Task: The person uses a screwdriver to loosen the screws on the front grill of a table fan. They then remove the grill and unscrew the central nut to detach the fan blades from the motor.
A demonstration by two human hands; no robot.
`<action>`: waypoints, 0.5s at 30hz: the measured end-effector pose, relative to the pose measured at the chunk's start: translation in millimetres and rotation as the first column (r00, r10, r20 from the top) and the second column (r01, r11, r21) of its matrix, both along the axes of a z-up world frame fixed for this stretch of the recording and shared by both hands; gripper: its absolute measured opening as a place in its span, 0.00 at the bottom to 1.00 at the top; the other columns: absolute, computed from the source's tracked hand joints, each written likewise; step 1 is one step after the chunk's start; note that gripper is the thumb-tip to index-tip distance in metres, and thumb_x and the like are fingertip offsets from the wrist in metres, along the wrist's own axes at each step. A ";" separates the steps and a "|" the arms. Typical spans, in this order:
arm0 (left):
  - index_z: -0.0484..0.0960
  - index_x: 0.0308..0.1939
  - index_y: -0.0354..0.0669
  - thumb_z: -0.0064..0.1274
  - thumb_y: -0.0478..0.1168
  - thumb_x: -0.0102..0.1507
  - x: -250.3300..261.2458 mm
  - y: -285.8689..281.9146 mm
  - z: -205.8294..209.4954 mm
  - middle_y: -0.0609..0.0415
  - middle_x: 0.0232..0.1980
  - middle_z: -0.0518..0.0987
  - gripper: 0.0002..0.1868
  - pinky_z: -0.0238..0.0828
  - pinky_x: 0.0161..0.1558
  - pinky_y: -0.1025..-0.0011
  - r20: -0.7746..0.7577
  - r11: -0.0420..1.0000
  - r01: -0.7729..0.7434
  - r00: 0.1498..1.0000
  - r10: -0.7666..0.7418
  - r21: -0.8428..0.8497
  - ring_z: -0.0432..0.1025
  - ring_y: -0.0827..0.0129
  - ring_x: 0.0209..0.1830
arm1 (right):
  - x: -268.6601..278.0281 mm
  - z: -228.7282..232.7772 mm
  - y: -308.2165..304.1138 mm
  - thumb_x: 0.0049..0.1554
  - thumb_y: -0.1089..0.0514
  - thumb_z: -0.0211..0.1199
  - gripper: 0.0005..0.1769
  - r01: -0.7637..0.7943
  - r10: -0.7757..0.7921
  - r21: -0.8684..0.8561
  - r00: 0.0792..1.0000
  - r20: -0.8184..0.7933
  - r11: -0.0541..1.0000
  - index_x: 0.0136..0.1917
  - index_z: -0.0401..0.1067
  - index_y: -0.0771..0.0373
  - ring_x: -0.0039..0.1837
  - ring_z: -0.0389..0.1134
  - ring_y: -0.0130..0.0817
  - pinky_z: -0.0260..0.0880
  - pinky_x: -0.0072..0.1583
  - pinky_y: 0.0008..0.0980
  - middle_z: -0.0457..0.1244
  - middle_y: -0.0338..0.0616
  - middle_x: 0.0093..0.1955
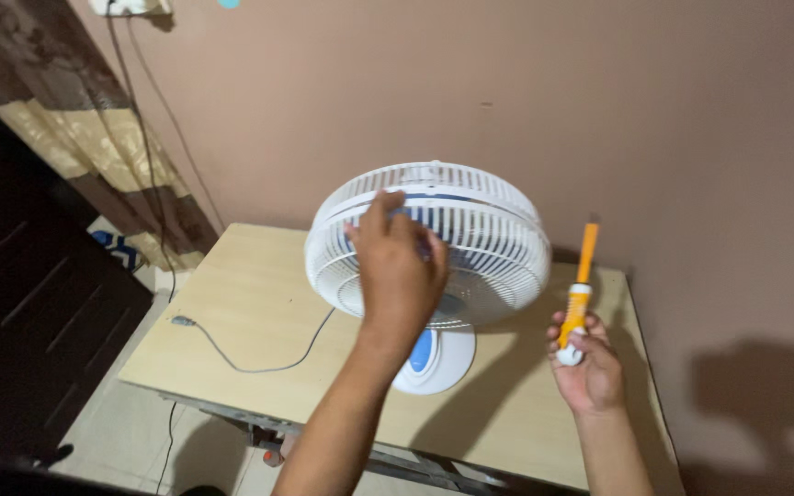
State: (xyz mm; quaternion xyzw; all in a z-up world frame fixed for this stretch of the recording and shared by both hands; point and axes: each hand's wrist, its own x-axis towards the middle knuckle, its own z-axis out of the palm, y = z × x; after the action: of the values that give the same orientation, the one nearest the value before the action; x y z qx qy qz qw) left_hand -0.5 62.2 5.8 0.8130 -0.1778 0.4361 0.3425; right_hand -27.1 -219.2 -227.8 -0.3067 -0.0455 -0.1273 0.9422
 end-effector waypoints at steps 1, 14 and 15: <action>0.77 0.33 0.33 0.59 0.33 0.57 0.9 2.0 0.5 0.34 0.62 0.73 0.07 0.48 0.68 0.26 0.000 1.000 -0.004 1.000 0.004 0.000 0.68 0.40 0.63 | -3.0 -1.1 -0.6 0.53 0.67 0.59 0.27 0.001 -0.001 -0.046 1.000 -0.006 0.999 0.65 0.60 0.57 0.55 0.66 0.42 0.68 0.54 0.37 0.63 0.53 0.58; 0.79 0.30 0.32 0.59 0.31 0.60 7.9 29.0 17.7 0.35 0.58 0.78 0.06 0.76 0.46 0.60 0.010 0.998 -0.018 1.000 0.017 0.065 0.76 0.49 0.52 | -36.1 15.5 5.8 0.58 0.60 0.59 0.23 -0.064 0.041 -0.297 0.996 -0.082 0.953 0.66 0.61 0.64 0.42 0.65 0.34 0.67 0.45 0.35 0.63 0.45 0.43; 0.78 0.31 0.31 0.59 0.31 0.60 7.1 29.8 18.4 0.36 0.58 0.78 0.06 0.77 0.42 0.62 0.009 0.999 0.002 1.000 -0.002 0.036 0.77 0.51 0.49 | -37.4 12.1 5.7 0.59 0.60 0.60 0.22 -0.068 0.053 -0.282 0.997 -0.060 0.957 0.65 0.61 0.64 0.42 0.65 0.33 0.67 0.45 0.34 0.63 0.45 0.43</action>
State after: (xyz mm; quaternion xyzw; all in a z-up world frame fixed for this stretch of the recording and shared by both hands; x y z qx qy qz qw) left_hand 6.5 92.1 24.2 0.8169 -0.1879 0.4360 0.3274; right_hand -64.5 -213.5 -215.7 -0.4402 -0.0483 -0.0827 0.8928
